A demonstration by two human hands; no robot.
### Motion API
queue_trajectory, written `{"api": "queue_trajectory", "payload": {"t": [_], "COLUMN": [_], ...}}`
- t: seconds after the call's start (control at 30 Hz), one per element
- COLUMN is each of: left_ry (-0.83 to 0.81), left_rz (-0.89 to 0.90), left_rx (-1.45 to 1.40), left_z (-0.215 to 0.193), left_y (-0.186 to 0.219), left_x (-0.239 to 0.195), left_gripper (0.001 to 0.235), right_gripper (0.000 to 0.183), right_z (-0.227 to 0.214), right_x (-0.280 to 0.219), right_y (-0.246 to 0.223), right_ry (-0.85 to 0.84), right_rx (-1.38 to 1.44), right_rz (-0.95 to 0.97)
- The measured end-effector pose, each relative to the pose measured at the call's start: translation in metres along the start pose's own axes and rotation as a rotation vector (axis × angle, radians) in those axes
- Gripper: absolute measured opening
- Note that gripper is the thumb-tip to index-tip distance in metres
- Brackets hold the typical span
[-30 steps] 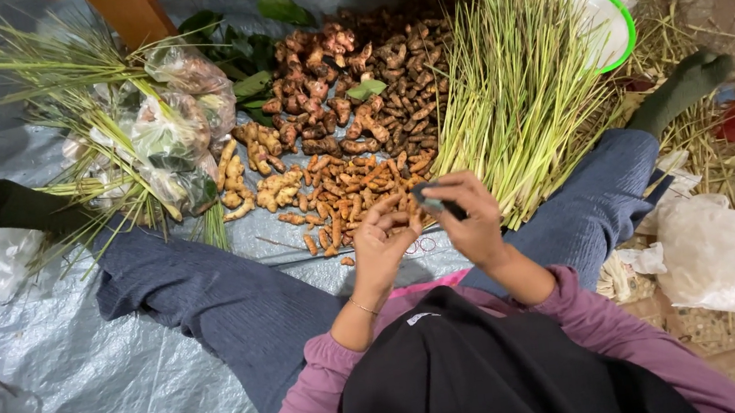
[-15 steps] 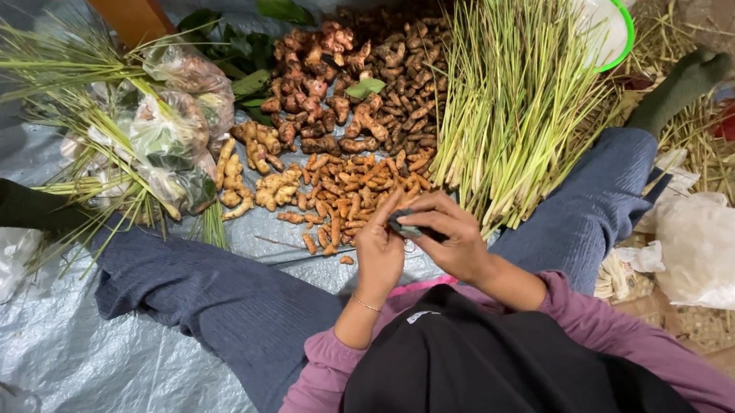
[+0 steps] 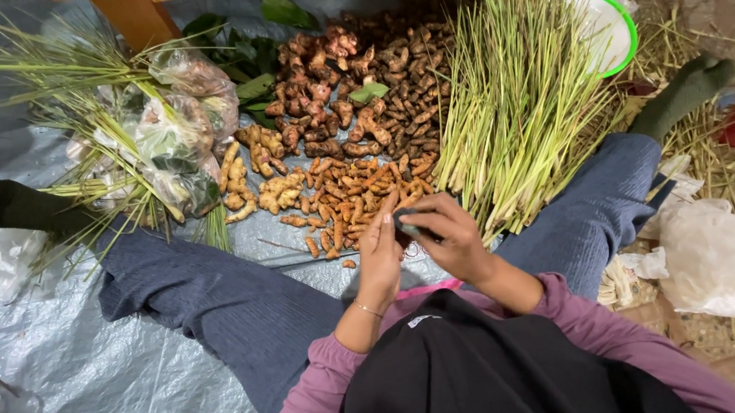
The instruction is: The person sits on a tarp on the floor and uses a small knife to peel the skin off small orange root vegetables. They pick up each vegetable, peel it, and place it on a wooden table above. The person continues this process for the duration of the clip.
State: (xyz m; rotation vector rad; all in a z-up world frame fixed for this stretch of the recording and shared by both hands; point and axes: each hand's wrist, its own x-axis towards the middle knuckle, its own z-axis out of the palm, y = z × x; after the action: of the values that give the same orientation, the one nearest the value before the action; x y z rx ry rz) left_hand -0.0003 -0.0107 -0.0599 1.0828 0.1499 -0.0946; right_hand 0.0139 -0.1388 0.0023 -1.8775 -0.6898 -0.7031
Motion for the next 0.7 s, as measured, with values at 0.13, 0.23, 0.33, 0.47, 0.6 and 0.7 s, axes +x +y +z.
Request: {"api": "queue_trajectory", "payload": {"t": [0.13,0.23,0.33,0.47,0.6,0.7], "left_ry": [-0.059,-0.079,-0.071,0.010,0.058,0.087], "left_rz": [0.079,0.135,0.205,0.290,0.391,0.416], "left_rx": [-0.111,-0.154,-0.103,0.059,0.247,0.265], "left_z": [0.001,0.025,0.019,0.012,0.008,0.001], "left_y": [-0.010,0.036,0.030,0.031,0.030,0.013], "left_x": [0.007,-0.008,-0.004,-0.001,0.003,0.012], "left_gripper": [0.041,0.045,0.060,0.055,0.044,0.035], "right_gripper": [0.027,0.023,0.029,0.025,0.024,0.027], "right_z": [-0.010,-0.012,-0.005,-0.008,-0.022,-0.002], "right_x": [0.002,0.008,0.001,0.006,0.016,0.001], "right_y": [0.030,0.025,0.016,0.014,0.013,0.019], "right_ry": [0.051,0.097,0.052,0.043,0.058,0.014], "right_rx": [-0.043,0.007,0.012,0.058,0.089,0.132], "right_rz": [-0.006,0.070,0.052,0.065,0.116,0.078]}}
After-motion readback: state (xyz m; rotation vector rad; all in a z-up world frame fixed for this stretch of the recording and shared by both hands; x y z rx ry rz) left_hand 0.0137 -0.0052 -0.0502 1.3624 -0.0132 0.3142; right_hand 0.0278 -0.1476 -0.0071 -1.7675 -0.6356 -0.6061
